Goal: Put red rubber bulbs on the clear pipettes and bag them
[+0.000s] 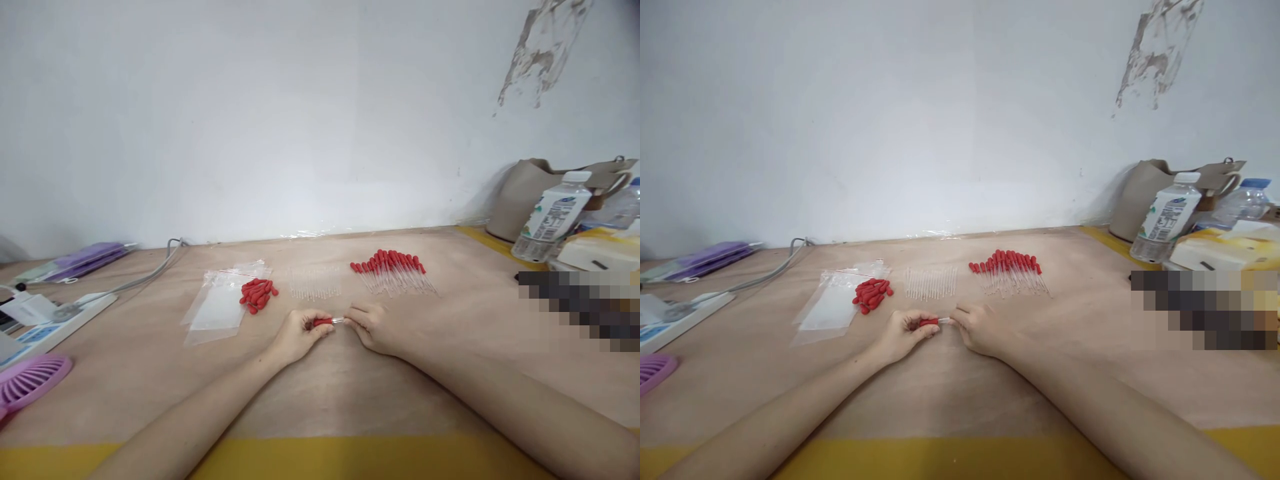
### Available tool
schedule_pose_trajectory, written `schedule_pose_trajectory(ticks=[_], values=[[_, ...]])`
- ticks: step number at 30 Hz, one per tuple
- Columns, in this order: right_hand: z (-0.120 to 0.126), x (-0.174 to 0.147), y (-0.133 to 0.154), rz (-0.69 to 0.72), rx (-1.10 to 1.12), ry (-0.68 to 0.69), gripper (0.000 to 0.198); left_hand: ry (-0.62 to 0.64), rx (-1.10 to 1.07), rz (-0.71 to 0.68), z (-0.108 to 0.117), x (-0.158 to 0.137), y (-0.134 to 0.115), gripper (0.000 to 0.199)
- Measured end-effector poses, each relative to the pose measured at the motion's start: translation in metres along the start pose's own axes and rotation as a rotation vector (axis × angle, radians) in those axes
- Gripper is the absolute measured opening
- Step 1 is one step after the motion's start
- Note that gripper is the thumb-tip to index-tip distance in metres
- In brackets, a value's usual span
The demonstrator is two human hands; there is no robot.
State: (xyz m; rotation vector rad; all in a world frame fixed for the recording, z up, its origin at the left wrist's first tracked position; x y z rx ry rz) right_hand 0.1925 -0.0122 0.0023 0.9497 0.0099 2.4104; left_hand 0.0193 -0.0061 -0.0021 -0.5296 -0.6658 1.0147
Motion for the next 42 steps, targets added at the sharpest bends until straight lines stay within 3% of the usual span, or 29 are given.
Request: schedule_pose_trajectory(ticks=[7,13,22,25,29,31,36,42], values=[[-0.006,0.001,-0.002,-0.122,0.088,0.056,0.03,-0.014,0.101,-0.037,0.003,-0.001,-0.006,0.022],[0.001,0.006,0.002,-0.256,0.24,0.113,0.03,-0.106,0.097,-0.129,0.005,-0.003,-0.009,0.018],[0.018,0.011,0.0,-0.318,0.208,0.13,0.017,-0.1,-0.04,-0.016,0.005,0.008,0.009,0.041],[0.029,0.012,-0.027,-0.492,0.196,0.03,0.016,-0.122,-0.016,0.035,0.006,0.009,0.012,0.05],[0.041,0.013,-0.07,-0.873,0.086,-0.116,0.016,-0.085,0.101,-0.01,0.006,0.009,0.009,0.035],[0.043,0.016,-0.083,-0.972,-0.013,-0.106,0.023,-0.082,0.14,-0.039,0.007,0.008,0.008,0.03],[0.034,0.022,-0.097,-1.121,-0.165,-0.069,0.031,-0.074,0.177,-0.072,0.007,0.008,0.005,0.023],[0.023,0.019,-0.104,-1.145,-0.251,-0.047,0.036,-0.061,0.191,-0.072,0.006,0.008,0.004,0.021]])
Point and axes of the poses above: each hand's wrist, its own x-axis towards the middle knuckle, its own z-axis out of the back of the hand, y = z × x, the point moved 3 cm from there along x, towards the middle knuckle, and after that the axes turned 10 degrees about x, right-handed, at the moved point
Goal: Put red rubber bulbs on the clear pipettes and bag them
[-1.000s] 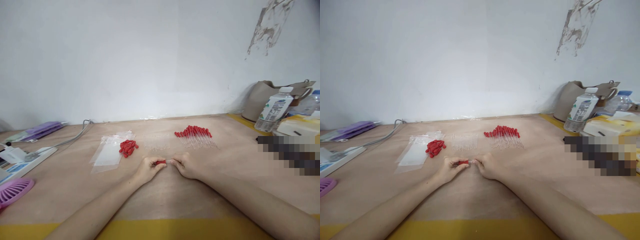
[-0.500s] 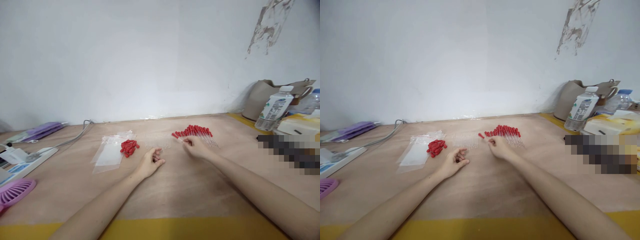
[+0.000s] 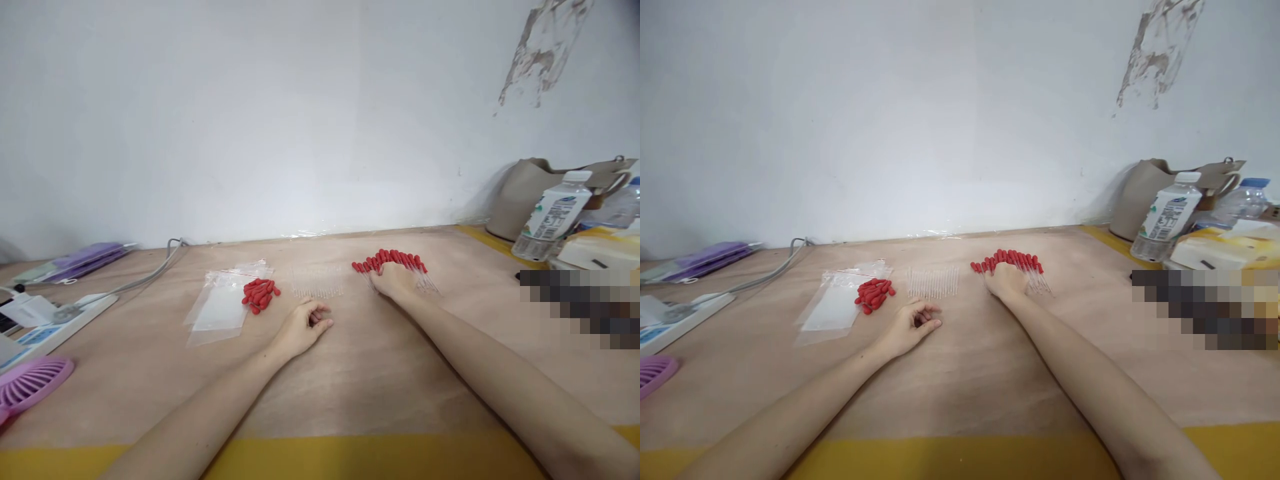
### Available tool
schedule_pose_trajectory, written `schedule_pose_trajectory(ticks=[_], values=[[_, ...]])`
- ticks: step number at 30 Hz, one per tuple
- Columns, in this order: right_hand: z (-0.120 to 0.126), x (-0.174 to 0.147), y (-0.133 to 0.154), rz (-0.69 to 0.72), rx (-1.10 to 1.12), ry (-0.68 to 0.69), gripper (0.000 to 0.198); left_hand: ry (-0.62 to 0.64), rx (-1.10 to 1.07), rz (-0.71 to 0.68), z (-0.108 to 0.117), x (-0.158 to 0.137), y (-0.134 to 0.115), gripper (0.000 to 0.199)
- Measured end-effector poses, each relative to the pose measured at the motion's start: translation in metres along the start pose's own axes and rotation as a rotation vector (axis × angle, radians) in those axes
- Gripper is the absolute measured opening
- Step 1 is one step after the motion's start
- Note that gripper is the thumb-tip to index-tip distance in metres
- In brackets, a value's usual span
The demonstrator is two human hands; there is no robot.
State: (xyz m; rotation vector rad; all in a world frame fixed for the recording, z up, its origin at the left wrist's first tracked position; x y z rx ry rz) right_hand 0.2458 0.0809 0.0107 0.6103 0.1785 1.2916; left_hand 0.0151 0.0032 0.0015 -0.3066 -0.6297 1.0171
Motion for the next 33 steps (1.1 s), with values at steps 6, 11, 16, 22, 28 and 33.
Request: schedule_pose_trajectory(ticks=[6,11,16,22,28,33], values=[[0.004,-0.005,0.002,0.021,-0.032,0.026,0.043,-0.012,0.008,-0.007,-0.001,0.0,0.0,0.019],[0.0,-0.016,0.027,0.177,-0.024,0.028,0.034,-0.018,0.01,-0.02,-0.002,0.001,0.001,0.018],[-0.019,-0.022,0.054,0.184,-0.002,0.104,0.03,-0.015,0.016,-0.046,-0.002,0.0,0.0,0.018],[-0.026,-0.015,0.064,0.11,-0.025,0.155,0.031,-0.036,0.051,-0.071,-0.001,-0.003,-0.004,0.016],[-0.015,-0.026,0.054,0.135,-0.049,0.187,0.033,-0.186,0.448,-0.107,0.019,-0.002,0.0,0.015],[0.001,-0.046,0.029,0.24,-0.072,0.226,0.019,-0.346,1.071,0.012,0.055,0.005,0.019,0.023]])
Point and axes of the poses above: each hand's wrist, its own x-axis towards the middle knuckle, its own z-axis out of the back of the hand, y = z × x, the point moved 3 cm from there along x, towards the middle knuckle, and after that the axes turned 10 degrees about x, right-handed, at the moved point
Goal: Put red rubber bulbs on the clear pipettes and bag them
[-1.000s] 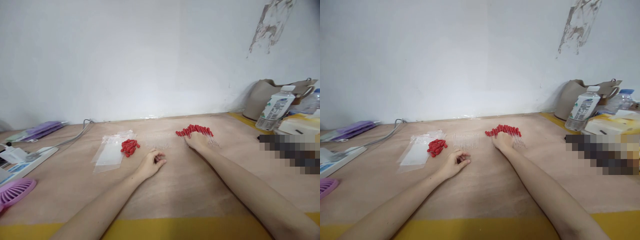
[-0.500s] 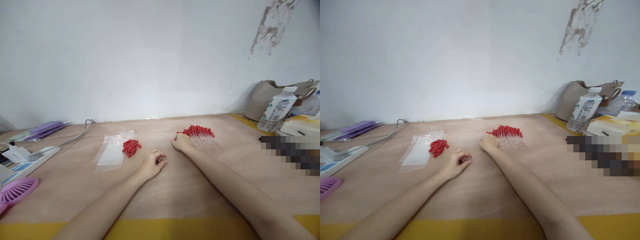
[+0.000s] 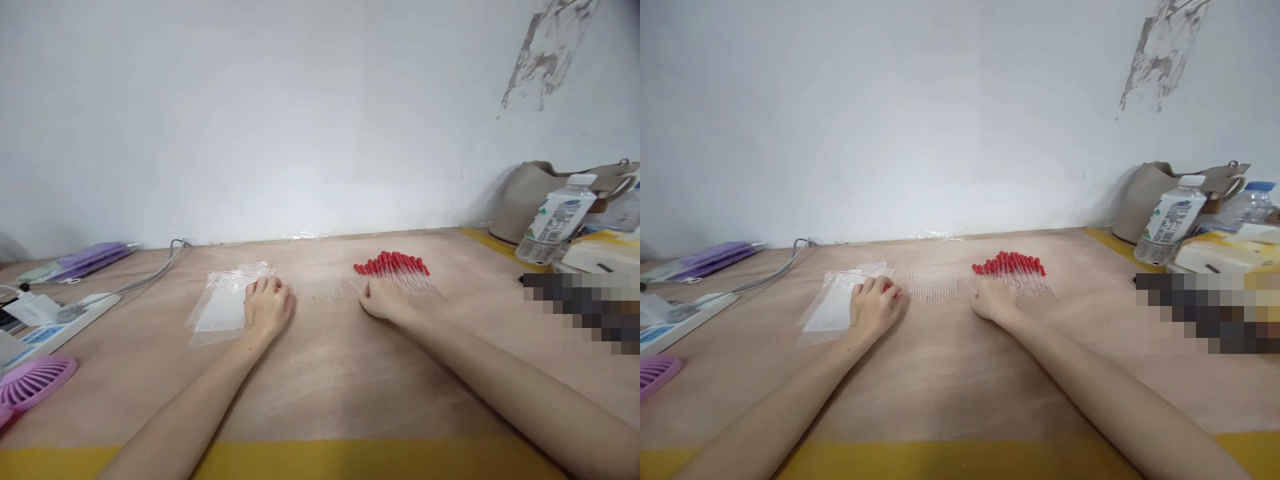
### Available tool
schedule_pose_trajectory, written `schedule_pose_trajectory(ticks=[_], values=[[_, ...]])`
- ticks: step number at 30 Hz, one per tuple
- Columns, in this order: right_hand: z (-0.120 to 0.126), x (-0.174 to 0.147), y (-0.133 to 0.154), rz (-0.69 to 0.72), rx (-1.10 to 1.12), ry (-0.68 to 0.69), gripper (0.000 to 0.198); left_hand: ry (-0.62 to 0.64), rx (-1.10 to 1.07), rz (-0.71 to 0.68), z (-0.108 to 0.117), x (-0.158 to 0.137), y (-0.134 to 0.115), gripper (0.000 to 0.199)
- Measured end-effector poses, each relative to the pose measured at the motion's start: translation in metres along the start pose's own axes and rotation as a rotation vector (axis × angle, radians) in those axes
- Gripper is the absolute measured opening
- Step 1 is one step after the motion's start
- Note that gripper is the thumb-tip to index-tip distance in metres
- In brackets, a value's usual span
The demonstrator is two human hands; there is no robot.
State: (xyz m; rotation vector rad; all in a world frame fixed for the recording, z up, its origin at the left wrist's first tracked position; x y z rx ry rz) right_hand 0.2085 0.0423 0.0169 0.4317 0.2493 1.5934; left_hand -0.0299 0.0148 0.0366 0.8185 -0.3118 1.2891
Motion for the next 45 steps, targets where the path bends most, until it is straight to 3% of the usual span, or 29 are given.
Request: schedule_pose_trajectory(ticks=[6,13,18,21,23,27,30,37,41,45], values=[[0.003,-0.021,-0.025,0.152,0.2,0.006,0.014,0.018,0.094,0.046,-0.008,0.008,0.013,0.023],[-0.003,-0.031,-0.023,0.138,0.234,-0.067,0.025,0.007,0.08,0.034,-0.015,0.01,0.012,0.025],[-0.003,-0.035,-0.022,0.149,0.216,-0.104,0.021,-0.052,0.007,0.002,0.001,0.006,0.002,0.03],[-0.003,-0.037,-0.023,0.163,0.15,-0.104,0.018,-0.071,-0.13,-0.063,0.016,-0.005,-0.016,0.022],[0.0,-0.039,-0.022,0.19,0.079,-0.115,0.017,-0.063,-0.422,-0.071,0.021,-0.013,-0.027,0.018],[0.009,-0.047,-0.015,0.251,-0.012,-0.161,0.016,0.179,-0.802,-0.011,0.016,-0.023,-0.043,0.013],[0.014,-0.051,-0.01,0.26,0.003,-0.192,0.015,0.294,-0.867,0.057,0.012,-0.023,-0.046,0.013],[-0.004,-0.045,-0.013,0.467,0.373,-0.2,0.014,0.252,-0.88,-0.067,0.013,-0.016,-0.055,0.014],[-0.009,-0.051,-0.008,0.63,0.407,-0.166,0.014,0.237,-0.977,-0.036,0.012,-0.016,-0.057,0.013],[-0.007,-0.058,-0.001,0.692,0.407,-0.133,0.013,0.264,-1.084,-0.006,0.012,-0.019,-0.057,0.015]])
Point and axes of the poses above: each hand's wrist, its own x-axis towards the middle knuckle, its own z-axis out of the back of the hand, y = z × x, the point moved 3 cm from there along x, towards the middle knuckle, and after that the axes turned 10 degrees about x, right-handed, at the moved point
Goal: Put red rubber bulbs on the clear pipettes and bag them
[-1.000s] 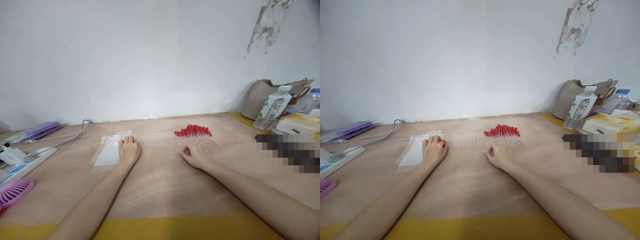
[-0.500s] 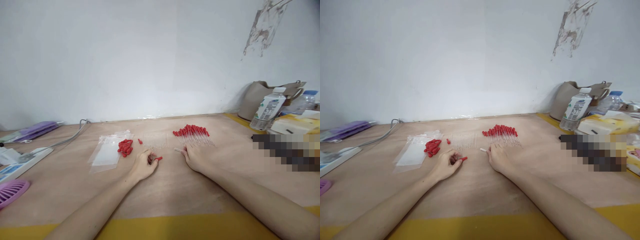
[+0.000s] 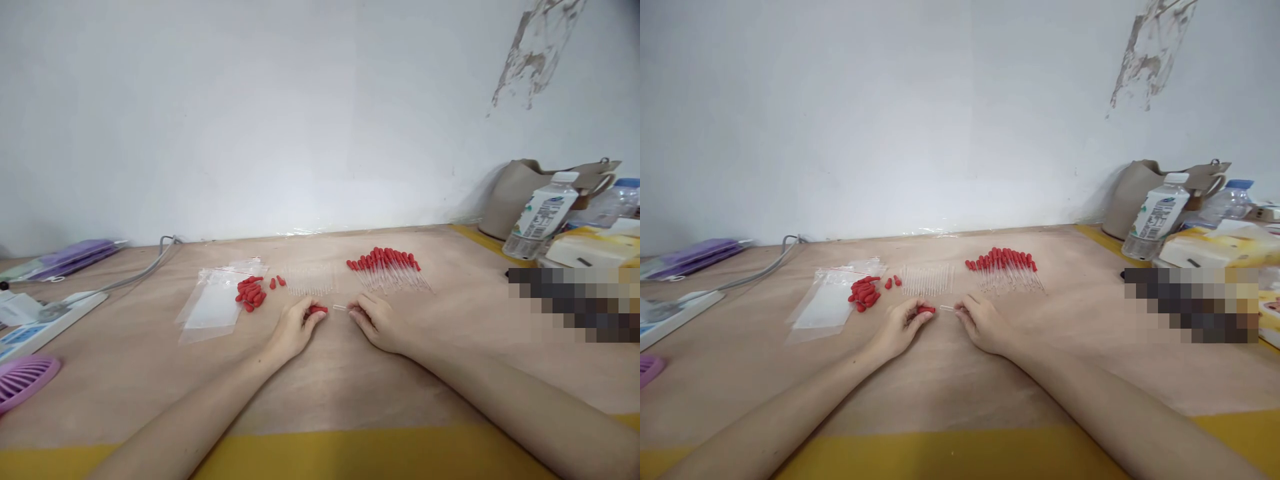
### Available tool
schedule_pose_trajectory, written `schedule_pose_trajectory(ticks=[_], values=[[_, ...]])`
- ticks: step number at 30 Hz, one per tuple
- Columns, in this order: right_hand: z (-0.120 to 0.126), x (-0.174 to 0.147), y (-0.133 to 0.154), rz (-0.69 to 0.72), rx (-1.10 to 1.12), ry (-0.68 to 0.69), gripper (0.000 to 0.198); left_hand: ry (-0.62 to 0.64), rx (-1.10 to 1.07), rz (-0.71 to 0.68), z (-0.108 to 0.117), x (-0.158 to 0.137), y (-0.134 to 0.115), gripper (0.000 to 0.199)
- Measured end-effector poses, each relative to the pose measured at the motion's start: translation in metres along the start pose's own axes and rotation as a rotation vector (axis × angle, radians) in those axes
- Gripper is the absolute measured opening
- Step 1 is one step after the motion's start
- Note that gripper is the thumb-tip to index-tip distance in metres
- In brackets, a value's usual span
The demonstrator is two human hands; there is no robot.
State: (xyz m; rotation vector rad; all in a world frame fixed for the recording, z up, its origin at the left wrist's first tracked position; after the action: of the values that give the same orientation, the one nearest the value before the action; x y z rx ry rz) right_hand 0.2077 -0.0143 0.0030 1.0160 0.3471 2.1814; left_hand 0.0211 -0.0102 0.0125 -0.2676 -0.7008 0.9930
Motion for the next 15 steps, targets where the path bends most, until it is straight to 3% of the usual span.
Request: schedule_pose_trajectory(ticks=[15], values=[[-0.002,0.003,0.008,0.068,0.121,0.069,0.014,0.096,-0.249,0.061,-0.011,-0.001,-0.001,0.021]])
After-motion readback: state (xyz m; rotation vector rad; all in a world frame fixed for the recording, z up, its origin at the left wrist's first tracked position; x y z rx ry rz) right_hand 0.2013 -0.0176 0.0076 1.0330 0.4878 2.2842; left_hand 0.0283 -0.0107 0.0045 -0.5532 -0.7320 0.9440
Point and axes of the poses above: each hand's wrist, its own x-axis towards the middle knuckle, its own z-axis out of the back of the hand, y = z × x, the point moved 3 cm from there along x, towards the middle knuckle, and after that the axes turned 10 degrees about x, right-handed, at the moved point
